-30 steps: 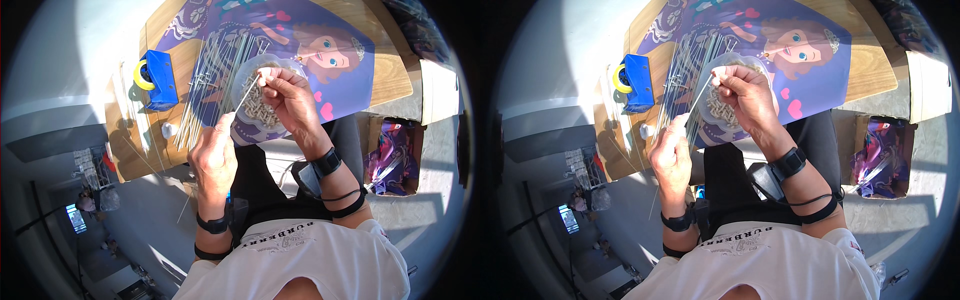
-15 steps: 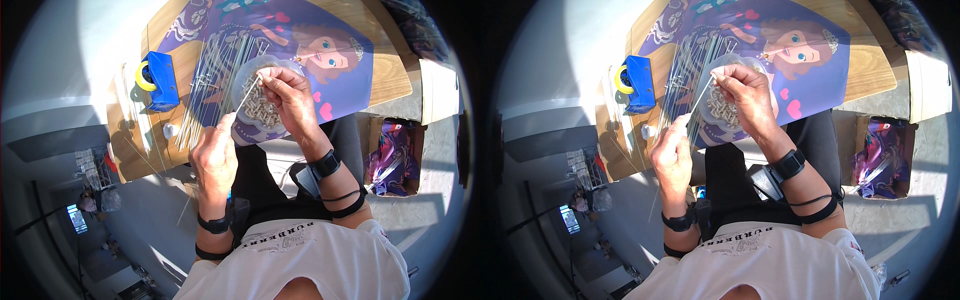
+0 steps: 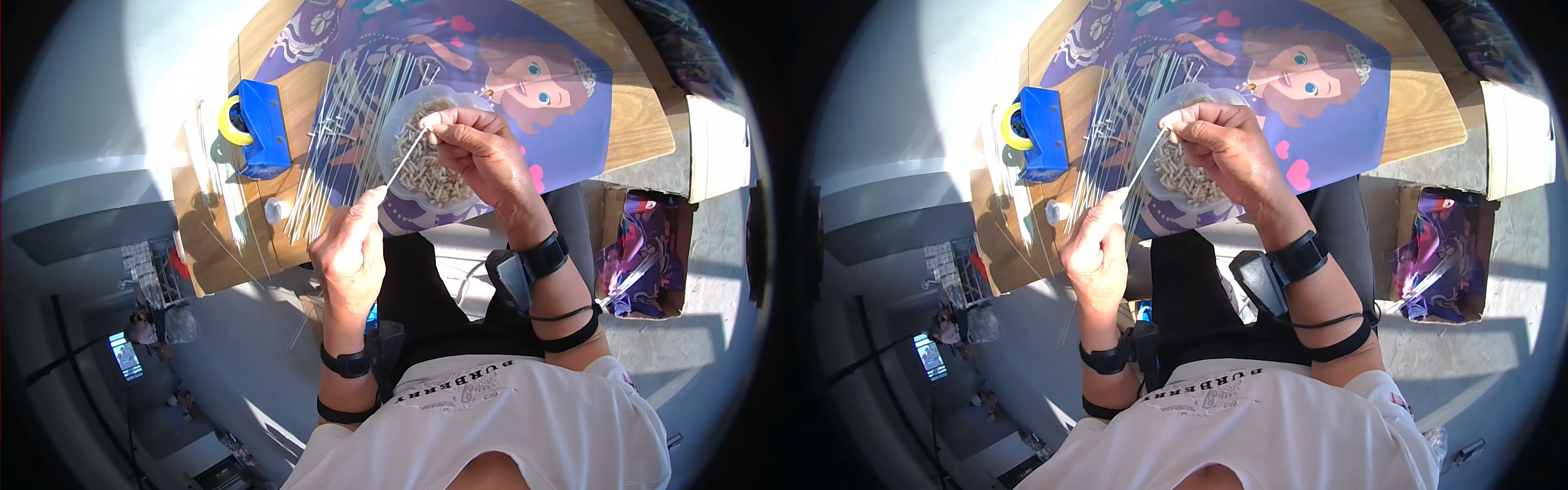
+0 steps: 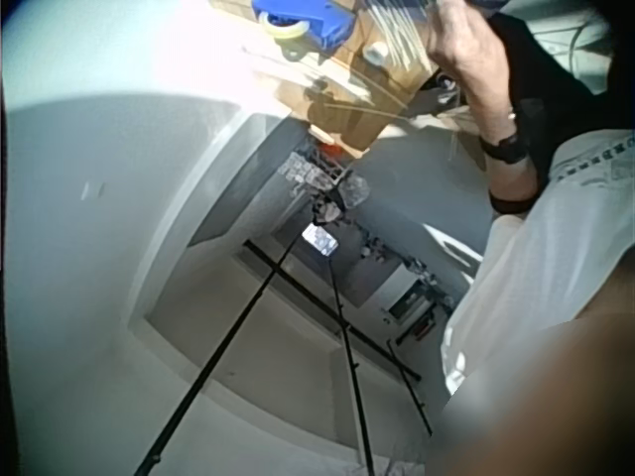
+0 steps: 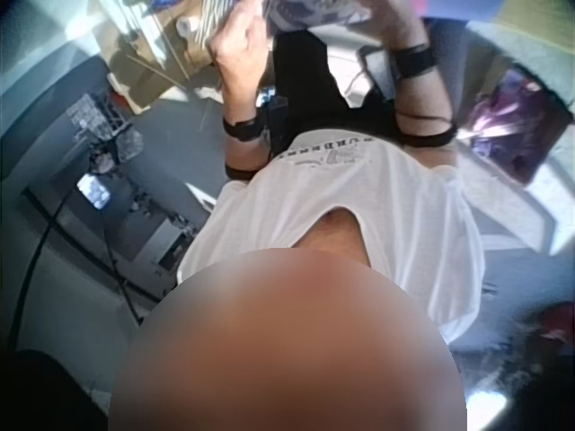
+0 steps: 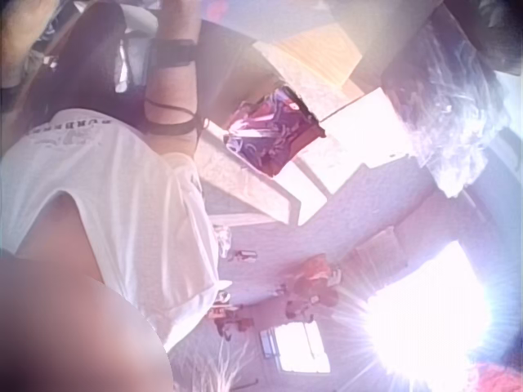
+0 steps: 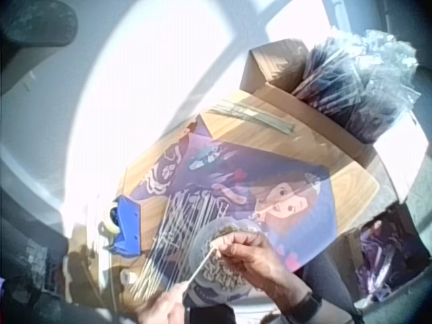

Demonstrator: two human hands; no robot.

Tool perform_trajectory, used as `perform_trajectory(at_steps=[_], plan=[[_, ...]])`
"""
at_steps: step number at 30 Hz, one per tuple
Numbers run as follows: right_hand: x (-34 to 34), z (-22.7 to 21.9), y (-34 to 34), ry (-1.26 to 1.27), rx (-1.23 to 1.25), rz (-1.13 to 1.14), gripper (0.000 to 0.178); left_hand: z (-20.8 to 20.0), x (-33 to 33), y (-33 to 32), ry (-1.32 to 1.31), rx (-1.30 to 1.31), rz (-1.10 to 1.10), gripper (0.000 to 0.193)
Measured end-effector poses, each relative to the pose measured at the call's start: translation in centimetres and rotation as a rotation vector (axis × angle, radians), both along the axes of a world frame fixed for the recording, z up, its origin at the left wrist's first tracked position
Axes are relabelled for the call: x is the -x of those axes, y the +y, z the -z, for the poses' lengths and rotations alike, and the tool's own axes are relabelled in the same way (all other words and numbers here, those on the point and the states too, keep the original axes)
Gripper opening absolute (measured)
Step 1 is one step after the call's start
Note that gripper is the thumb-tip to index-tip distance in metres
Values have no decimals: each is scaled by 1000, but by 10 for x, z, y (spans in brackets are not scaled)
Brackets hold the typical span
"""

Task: The recorder is preparing mounting materials, specifically threading or grouping long thin white rods.

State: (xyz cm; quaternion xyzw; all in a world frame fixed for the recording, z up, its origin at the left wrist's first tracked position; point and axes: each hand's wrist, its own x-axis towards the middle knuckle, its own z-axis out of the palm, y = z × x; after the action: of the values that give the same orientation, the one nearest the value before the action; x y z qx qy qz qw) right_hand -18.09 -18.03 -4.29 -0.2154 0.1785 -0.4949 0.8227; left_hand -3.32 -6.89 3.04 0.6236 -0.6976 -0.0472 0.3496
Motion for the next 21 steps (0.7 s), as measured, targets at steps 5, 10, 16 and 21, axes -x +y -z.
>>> perform_trajectory(at_steps=[5,10,16,21], plan=[[8,8,-7,-151,8,-164,12,0,0,1,281,-155,-45,24],[12,4,-7,-77,-37,-168,13,-2,-2,7,-337,-67,0,27],[17,13,-10,-103,-5,-196,10,-5,3,8,663,-399,-142,23],[13,0,-5,-80,-20,-183,7,1,1,9,721,-484,-153,25]])
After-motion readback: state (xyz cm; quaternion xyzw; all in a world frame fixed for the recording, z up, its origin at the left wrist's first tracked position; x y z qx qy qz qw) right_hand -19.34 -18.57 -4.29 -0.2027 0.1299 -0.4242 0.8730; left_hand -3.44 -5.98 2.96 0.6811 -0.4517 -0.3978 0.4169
